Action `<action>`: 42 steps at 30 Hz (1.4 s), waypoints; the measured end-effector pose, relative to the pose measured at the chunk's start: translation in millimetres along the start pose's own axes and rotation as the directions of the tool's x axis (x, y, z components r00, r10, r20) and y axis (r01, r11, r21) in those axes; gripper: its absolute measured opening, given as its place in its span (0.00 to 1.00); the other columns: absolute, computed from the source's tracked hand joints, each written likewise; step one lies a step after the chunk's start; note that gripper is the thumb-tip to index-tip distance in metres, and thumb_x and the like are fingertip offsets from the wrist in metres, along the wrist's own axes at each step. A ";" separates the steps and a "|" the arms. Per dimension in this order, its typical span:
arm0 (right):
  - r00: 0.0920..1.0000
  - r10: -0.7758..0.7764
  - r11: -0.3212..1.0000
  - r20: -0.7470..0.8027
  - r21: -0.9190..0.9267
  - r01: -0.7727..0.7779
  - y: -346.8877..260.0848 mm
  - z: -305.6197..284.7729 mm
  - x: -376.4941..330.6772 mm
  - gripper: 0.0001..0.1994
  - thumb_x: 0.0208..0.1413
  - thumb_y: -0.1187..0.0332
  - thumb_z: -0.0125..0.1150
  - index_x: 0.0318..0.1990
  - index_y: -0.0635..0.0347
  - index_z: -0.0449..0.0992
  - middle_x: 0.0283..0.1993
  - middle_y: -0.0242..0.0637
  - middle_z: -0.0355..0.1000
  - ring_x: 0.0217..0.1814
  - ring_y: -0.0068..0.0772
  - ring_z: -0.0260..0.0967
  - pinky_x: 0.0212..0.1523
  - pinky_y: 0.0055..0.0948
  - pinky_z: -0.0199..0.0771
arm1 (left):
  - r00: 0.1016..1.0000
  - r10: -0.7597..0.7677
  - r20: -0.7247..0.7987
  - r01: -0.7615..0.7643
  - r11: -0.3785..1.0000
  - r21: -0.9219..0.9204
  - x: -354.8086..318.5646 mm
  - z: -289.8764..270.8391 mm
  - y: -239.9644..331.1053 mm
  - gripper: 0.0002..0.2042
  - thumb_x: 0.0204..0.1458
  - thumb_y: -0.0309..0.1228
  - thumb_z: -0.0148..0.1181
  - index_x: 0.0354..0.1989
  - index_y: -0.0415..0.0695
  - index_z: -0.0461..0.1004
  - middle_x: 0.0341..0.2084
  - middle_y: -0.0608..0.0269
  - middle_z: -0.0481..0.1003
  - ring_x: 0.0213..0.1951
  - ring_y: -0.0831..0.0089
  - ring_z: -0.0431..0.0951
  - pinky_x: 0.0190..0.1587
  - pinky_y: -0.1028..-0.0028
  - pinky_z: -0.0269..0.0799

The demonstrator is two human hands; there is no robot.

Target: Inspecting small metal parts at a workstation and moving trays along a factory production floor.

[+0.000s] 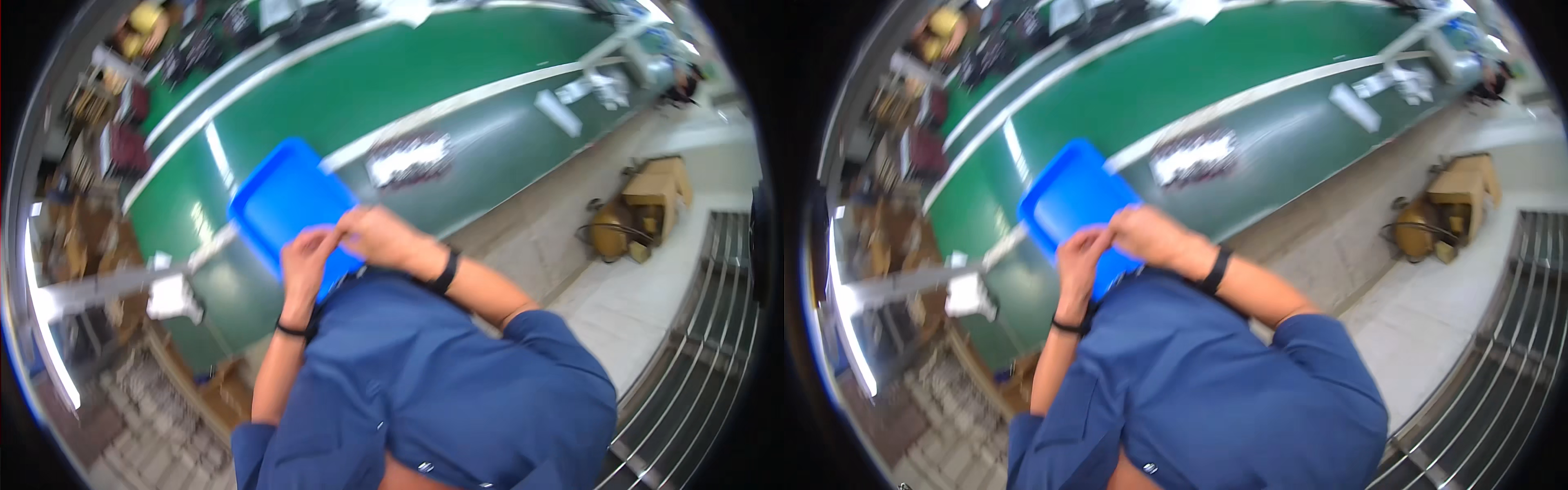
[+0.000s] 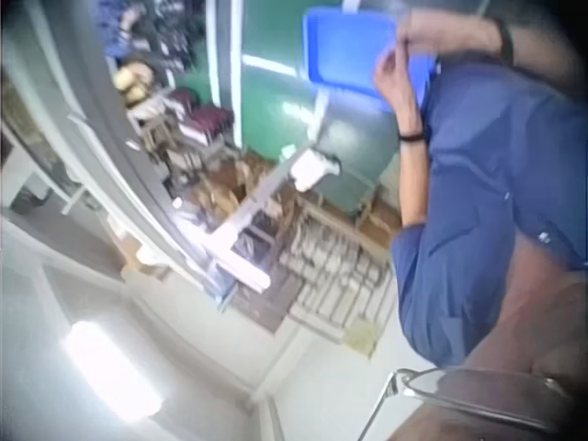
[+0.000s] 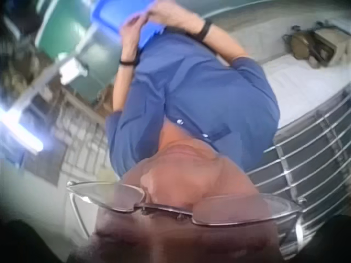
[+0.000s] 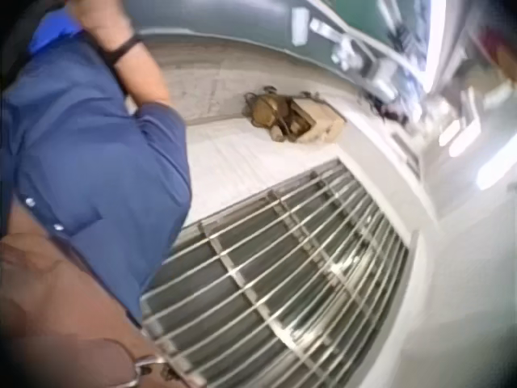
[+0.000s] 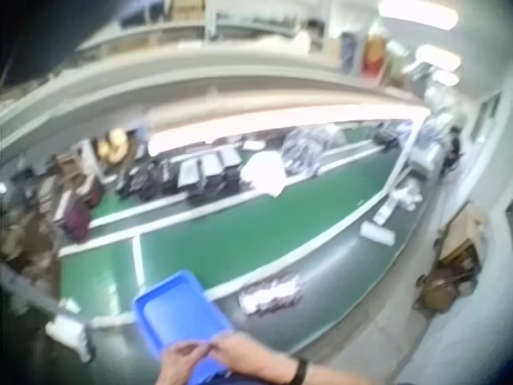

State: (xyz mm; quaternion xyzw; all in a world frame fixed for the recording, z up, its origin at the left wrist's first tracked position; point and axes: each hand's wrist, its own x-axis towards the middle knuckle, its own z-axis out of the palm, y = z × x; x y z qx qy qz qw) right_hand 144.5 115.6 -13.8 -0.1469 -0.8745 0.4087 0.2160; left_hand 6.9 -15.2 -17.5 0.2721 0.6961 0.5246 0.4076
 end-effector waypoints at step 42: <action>0.977 0.212 0.944 -0.007 0.260 -0.203 -18.5 0.8 -40.3 0.18 0.56 0.58 0.55 0.26 0.66 0.79 0.24 0.46 0.77 0.25 0.42 0.76 0.28 0.40 0.74 | 0.986 -0.035 0.164 0.069 0.976 -0.206 -26.2 -8.9 16.2 0.06 0.54 0.20 0.66 0.32 0.38 0.73 0.32 0.59 0.79 0.31 0.74 0.79 0.35 0.77 0.79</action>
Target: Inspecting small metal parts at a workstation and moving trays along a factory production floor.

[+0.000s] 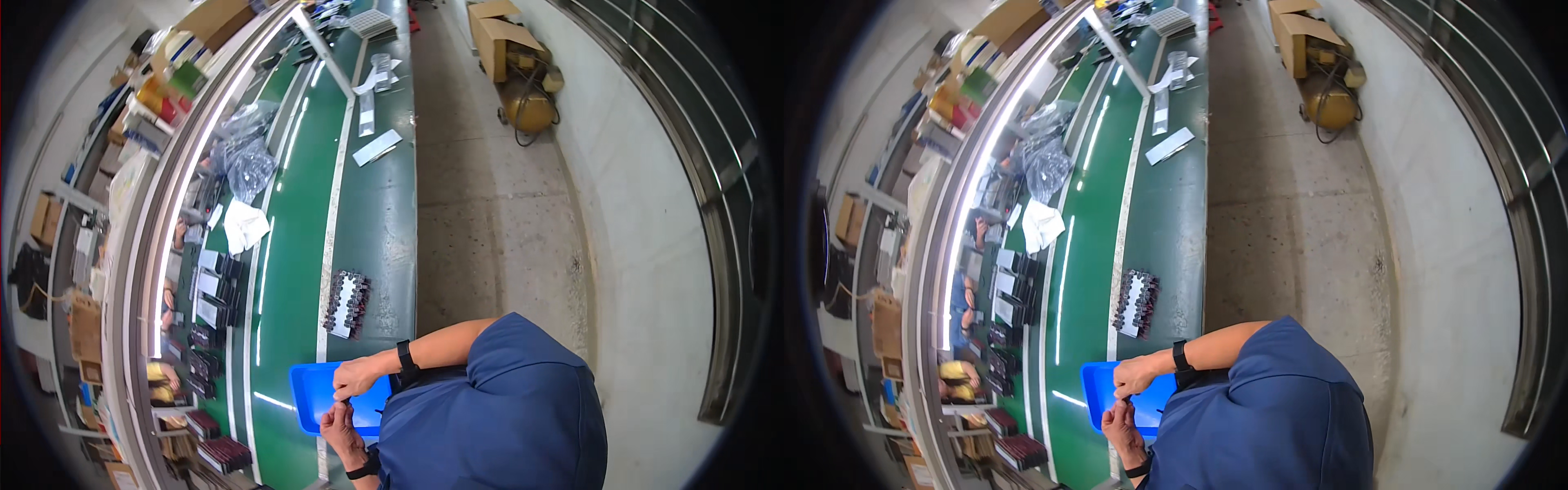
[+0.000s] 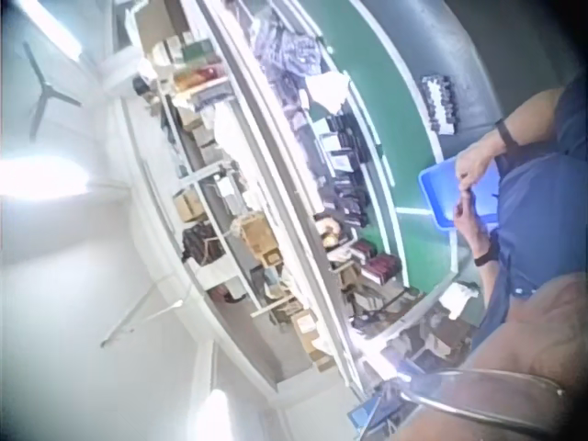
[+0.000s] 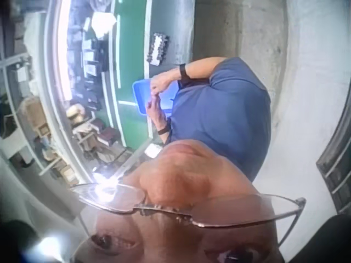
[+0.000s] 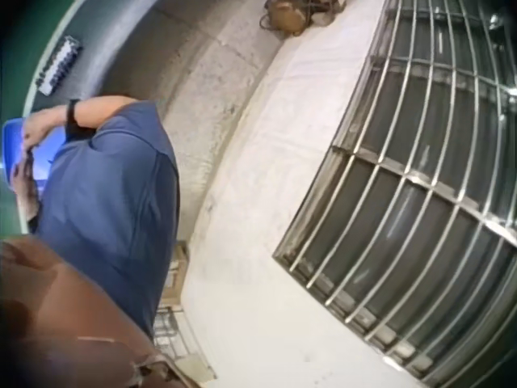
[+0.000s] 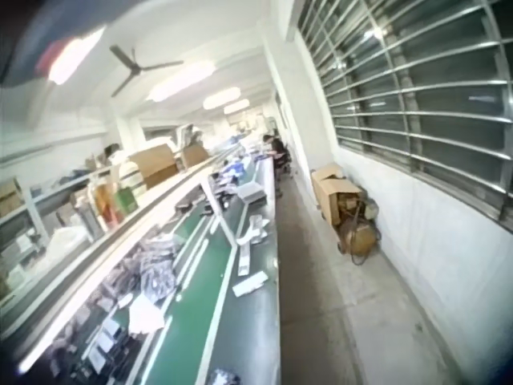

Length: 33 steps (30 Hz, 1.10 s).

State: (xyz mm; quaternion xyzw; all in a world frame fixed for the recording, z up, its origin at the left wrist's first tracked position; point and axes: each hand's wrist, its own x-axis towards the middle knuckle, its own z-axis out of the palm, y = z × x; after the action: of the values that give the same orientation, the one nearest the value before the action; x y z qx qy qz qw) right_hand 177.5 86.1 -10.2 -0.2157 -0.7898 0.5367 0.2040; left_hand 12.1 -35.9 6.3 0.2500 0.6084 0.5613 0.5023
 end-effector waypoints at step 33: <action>0.965 0.100 0.815 0.241 0.537 -0.219 -104.5 29.3 -173.9 0.13 0.65 0.62 0.58 0.34 0.63 0.80 0.29 0.31 0.77 0.31 0.18 0.73 0.36 0.22 0.73 | 0.978 0.187 0.088 -0.190 0.981 0.026 -217.1 32.6 1.5 0.09 0.58 0.23 0.61 0.46 0.35 0.76 0.37 0.62 0.78 0.36 0.78 0.78 0.41 0.77 0.74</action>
State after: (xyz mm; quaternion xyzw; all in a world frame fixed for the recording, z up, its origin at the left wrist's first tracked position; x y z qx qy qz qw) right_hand 291.8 -68.1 61.8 -0.1568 -0.5935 0.7785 0.1311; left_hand 121.2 -209.9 83.9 0.3389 0.5697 0.5844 0.4680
